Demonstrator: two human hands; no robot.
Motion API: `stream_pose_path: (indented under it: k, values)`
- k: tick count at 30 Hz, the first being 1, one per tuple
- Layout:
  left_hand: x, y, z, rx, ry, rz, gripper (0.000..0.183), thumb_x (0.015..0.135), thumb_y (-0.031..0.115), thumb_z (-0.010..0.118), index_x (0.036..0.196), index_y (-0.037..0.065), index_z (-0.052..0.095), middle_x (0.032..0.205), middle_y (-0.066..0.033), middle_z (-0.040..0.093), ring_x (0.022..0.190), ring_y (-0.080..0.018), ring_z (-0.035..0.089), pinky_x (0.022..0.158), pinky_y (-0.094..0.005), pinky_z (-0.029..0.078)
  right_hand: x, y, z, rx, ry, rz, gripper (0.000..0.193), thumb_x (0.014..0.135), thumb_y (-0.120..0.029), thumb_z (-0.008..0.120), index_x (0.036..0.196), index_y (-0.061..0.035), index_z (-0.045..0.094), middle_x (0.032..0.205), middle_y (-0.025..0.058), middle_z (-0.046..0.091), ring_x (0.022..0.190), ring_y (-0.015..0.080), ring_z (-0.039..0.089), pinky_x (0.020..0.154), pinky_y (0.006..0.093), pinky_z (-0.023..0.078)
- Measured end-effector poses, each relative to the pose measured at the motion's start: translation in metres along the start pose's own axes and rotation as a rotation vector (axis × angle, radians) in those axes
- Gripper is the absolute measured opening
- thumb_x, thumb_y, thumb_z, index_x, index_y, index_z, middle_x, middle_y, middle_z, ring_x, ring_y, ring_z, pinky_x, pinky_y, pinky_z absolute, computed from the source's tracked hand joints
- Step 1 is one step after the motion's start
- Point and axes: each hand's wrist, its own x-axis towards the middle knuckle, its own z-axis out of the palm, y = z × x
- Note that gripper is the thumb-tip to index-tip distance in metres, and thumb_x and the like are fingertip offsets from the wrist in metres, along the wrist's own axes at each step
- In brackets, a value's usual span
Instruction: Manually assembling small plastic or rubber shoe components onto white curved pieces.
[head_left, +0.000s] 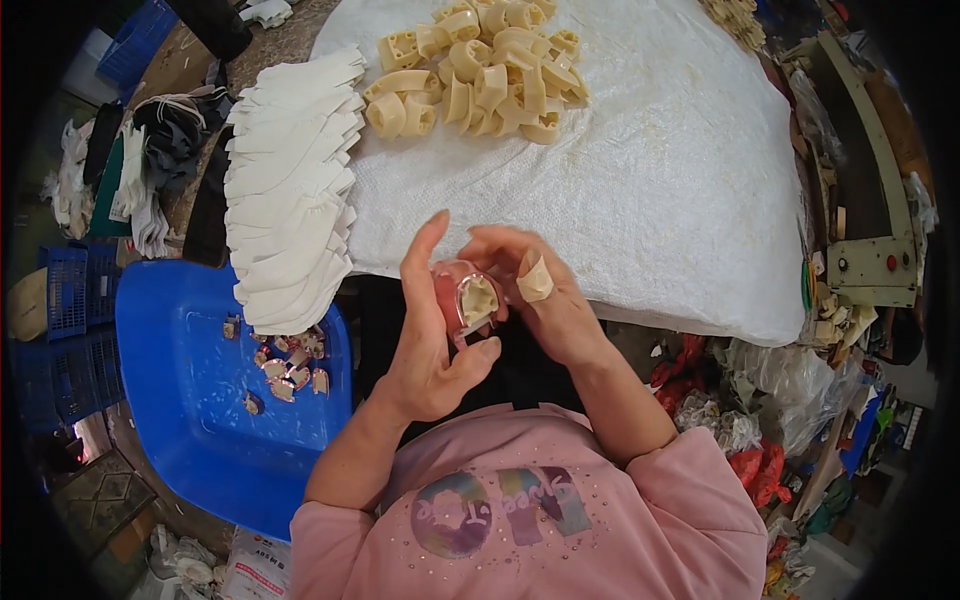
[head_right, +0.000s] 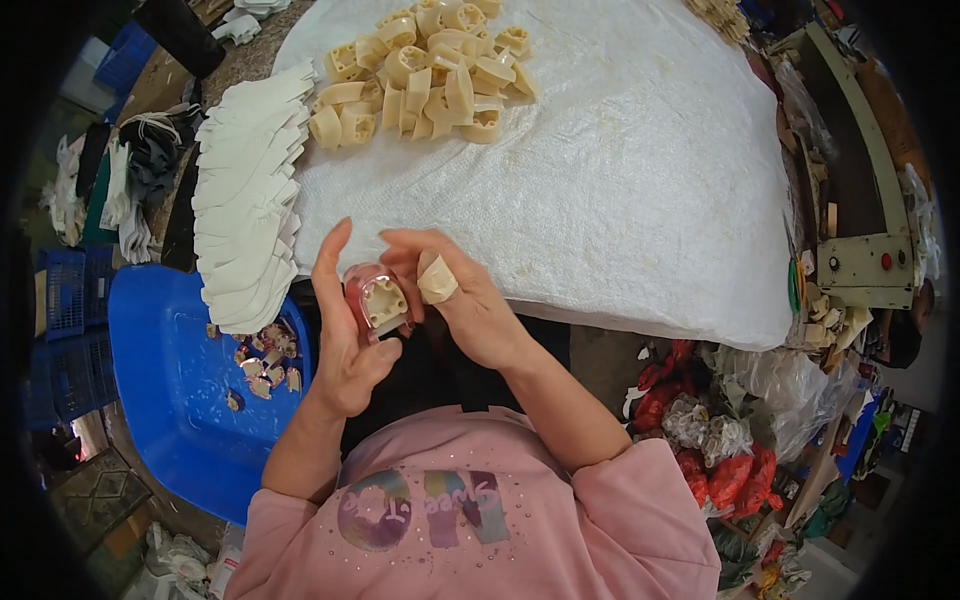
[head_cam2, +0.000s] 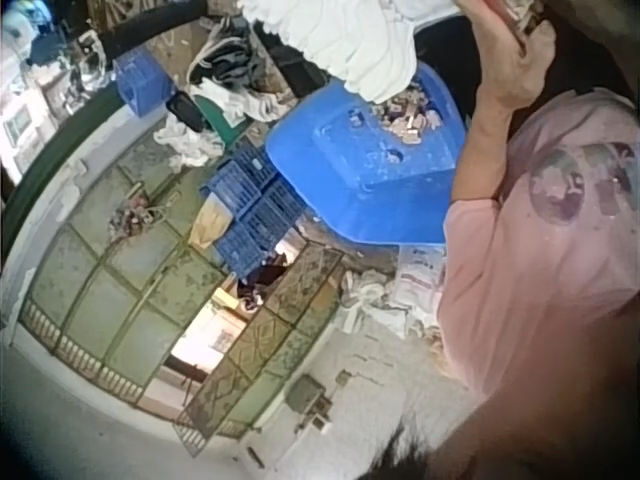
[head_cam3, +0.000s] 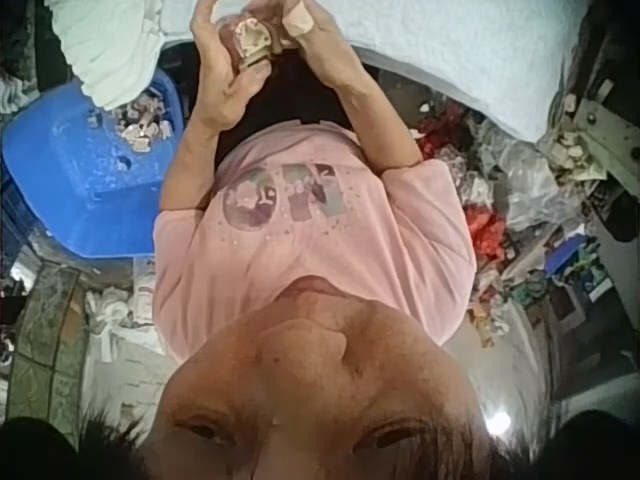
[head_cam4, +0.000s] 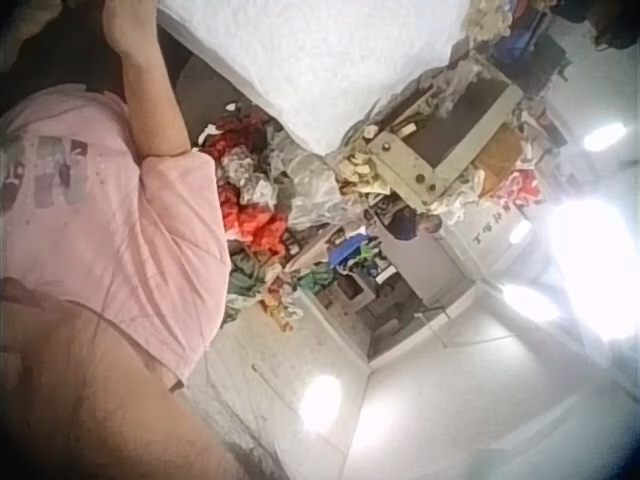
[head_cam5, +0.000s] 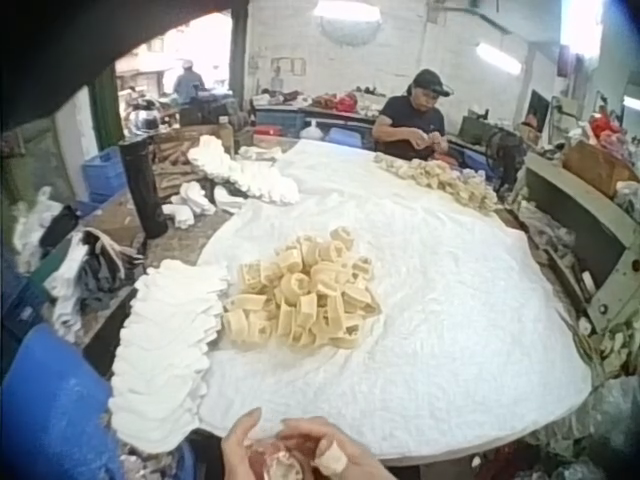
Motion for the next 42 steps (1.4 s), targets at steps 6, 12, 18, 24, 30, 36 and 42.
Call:
stream_pose_path:
  k: [6,12,18,24,30,36,42]
  values:
    - [0.006,0.005,-0.012,0.882,-0.067,0.355,0.101,0.075,0.041,0.068,0.138,-0.01,0.008,0.092,-0.0176,0.056,0.079,-0.0317,0.058,0.074,-0.0336,0.048,0.002,-0.038,0.018,-1.068,-0.051,-0.083,0.024,0.084,-0.019,0.062,0.098,-0.0001,0.058,0.073,0.0089,0.054,0.063,0.0205,0.054,0.058,0.0318,0.043]
    - [0.0,-0.003,-0.008,0.55,0.172,0.204,0.065,0.077,0.009,0.069,0.13,-0.003,0.035,0.09,-0.012,0.056,0.074,-0.0189,0.056,0.07,-0.0307,0.047,-0.002,-0.011,0.007,-0.684,0.128,-0.431,0.022,0.087,-0.021,0.059,0.095,-0.0006,0.058,0.076,0.008,0.055,0.068,0.0175,0.055,0.062,0.0292,0.044]
    - [0.001,0.009,-0.011,0.633,0.209,0.216,0.049,0.059,-0.005,0.07,0.105,0.003,0.059,0.081,-0.0069,0.054,0.066,-0.0149,0.053,0.061,-0.0255,0.046,0.008,-0.016,-0.02,-0.138,-0.137,0.079,0.029,0.094,-0.028,0.052,0.097,0.0004,0.056,0.093,0.0068,0.059,0.08,0.0129,0.055,0.07,0.027,0.045]
    - [0.003,0.011,-0.009,0.74,0.109,0.279,0.045,0.061,-0.007,0.071,0.102,0.0,0.057,0.081,-0.0046,0.054,0.065,-0.0082,0.047,0.059,-0.0215,0.043,0.005,-0.033,-0.015,-0.711,-0.194,-0.238,0.013,0.086,-0.013,0.056,0.086,-0.0003,0.058,0.073,0.008,0.057,0.066,0.0172,0.057,0.06,0.0284,0.045]
    - [0.007,0.005,-0.002,0.808,0.175,0.314,0.045,0.057,0.005,0.078,0.088,0.004,0.045,0.069,-0.0035,0.054,0.054,-0.0051,0.046,0.049,-0.0198,0.04,0.001,-0.028,-0.004,-0.779,-0.019,-0.2,0.011,0.085,-0.009,0.054,0.091,0.0005,0.058,0.079,0.0096,0.06,0.075,0.0182,0.061,0.065,0.0282,0.046]
    - [0.005,-0.009,0.01,0.771,0.281,0.384,0.045,0.059,0.011,0.081,0.083,0.005,0.043,0.062,-0.0046,0.053,0.049,-0.009,0.051,0.044,-0.0223,0.042,-0.004,-0.009,-0.005,-0.441,-0.035,-0.197,0.02,0.093,-0.013,0.045,0.1,0.0002,0.058,0.089,0.0079,0.062,0.084,0.0149,0.058,0.074,0.0273,0.046]
    - [0.008,-0.02,0.013,0.834,0.426,0.438,0.045,0.058,0.014,0.083,0.082,0.003,0.047,0.061,-0.0064,0.054,0.048,-0.0161,0.057,0.046,-0.0267,0.047,-0.004,0.008,0.002,-0.498,0.195,-0.117,0.028,0.096,-0.022,0.041,0.104,-0.0004,0.057,0.096,0.0093,0.06,0.089,0.0168,0.058,0.076,0.0293,0.047]
